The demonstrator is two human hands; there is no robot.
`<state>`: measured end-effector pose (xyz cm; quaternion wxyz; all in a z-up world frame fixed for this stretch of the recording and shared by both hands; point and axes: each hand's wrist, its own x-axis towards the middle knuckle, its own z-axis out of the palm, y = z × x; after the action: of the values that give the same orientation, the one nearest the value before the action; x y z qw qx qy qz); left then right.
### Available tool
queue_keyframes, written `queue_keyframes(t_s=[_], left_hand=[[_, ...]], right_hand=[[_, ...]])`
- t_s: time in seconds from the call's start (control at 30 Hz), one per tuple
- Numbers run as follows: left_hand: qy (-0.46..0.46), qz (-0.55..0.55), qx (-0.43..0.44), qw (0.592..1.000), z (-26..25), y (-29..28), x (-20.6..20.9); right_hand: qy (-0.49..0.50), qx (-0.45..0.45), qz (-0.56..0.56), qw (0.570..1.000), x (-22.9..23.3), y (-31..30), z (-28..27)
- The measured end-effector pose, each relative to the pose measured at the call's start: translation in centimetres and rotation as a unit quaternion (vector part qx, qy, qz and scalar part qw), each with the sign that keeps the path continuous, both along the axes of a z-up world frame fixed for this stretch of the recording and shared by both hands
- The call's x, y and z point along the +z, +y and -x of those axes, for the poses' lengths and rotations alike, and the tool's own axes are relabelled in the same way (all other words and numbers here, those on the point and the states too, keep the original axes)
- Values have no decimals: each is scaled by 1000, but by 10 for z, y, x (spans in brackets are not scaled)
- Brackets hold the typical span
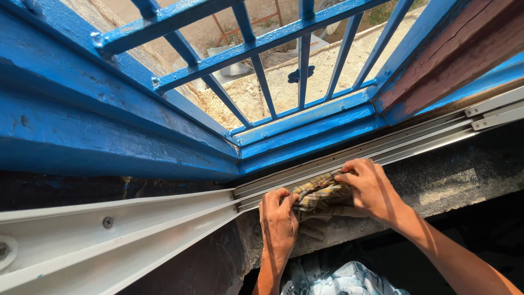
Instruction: The person cleans the frame of a sliding window using a cloth and a liquid from a container.
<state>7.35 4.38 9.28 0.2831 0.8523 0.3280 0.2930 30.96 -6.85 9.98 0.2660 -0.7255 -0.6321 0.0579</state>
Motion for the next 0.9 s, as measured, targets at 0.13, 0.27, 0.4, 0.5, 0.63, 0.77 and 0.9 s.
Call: queue_keyframes(t_s=[0.13, 0.27, 0.4, 0.5, 0.63, 0.77, 0.9], left_hand=[[130, -57, 27, 989, -5, 1, -2], [47, -93, 2, 995, -21, -9, -7], [123, -93, -52, 987, -27, -3, -16], [126, -68, -36, 989, -27, -3, -20], [110, -98, 2, 989, -31, 2, -26], [152, -78, 1, 985, -32, 10, -26], [120, -16, 28, 992, -27, 14, -24]], right_hand=[[-77, 30, 33, 996, -9, 17, 28], [-82, 61, 30, 994, -6, 26, 35], [-104, 91, 15, 990, -8, 33, 36], [-136, 87, 39, 986, -16, 35, 38], [-162, 107, 83, 977, -29, 45, 32], [-106, 124, 106, 981, -35, 51, 26], [-73, 122, 10, 990, -34, 52, 33]])
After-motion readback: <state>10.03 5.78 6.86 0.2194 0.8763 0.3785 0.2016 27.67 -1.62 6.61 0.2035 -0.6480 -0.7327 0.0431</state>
